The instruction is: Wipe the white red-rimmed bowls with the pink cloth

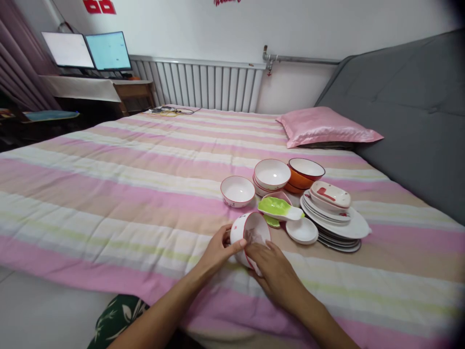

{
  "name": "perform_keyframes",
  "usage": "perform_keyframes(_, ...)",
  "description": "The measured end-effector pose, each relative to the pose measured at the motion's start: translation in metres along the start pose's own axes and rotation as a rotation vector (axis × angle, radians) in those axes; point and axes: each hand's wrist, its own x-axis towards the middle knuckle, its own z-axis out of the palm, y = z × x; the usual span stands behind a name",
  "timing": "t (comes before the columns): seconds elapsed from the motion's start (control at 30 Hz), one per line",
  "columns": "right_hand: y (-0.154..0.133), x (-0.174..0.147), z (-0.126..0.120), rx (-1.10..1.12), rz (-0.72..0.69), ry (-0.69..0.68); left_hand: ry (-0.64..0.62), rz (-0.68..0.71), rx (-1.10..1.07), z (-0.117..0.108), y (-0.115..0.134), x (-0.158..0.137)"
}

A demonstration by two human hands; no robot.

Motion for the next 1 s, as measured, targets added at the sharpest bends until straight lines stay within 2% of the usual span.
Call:
perform_keyframes(0.23,0.014,0.000,0.004,-0.180,0.001,-0.024,0.004,-0.006,-0.022,0.000,0.001,0.000)
perform_keyframes(0.53,0.014,0.001,0.012,-0.094,-0.053,0.074,0.002,-0.017,-0.003,0.001,0.001,0.000)
perform_keyframes(0.7,0.012,0.002,0.013,-0.023,-0.092,0.211,-0.014,-0.004,-0.003,0.001,0.002,0.001)
perform_keyframes(0.77,0.006,0.001,0.008,0.039,-0.039,0.217,-0.012,-0.012,-0.010,0.001,0.003,0.001)
perform_keyframes(0.93,-0.014,-0.001,-0.007,0.327,0.198,0.178,0.038,-0.006,0.016,0.000,0.006,-0.002)
perform_keyframes(1.0,-0.018,0.000,-0.010,0.405,0.219,0.160,0.043,-0.005,0.028,0.000,0.005,-0.002)
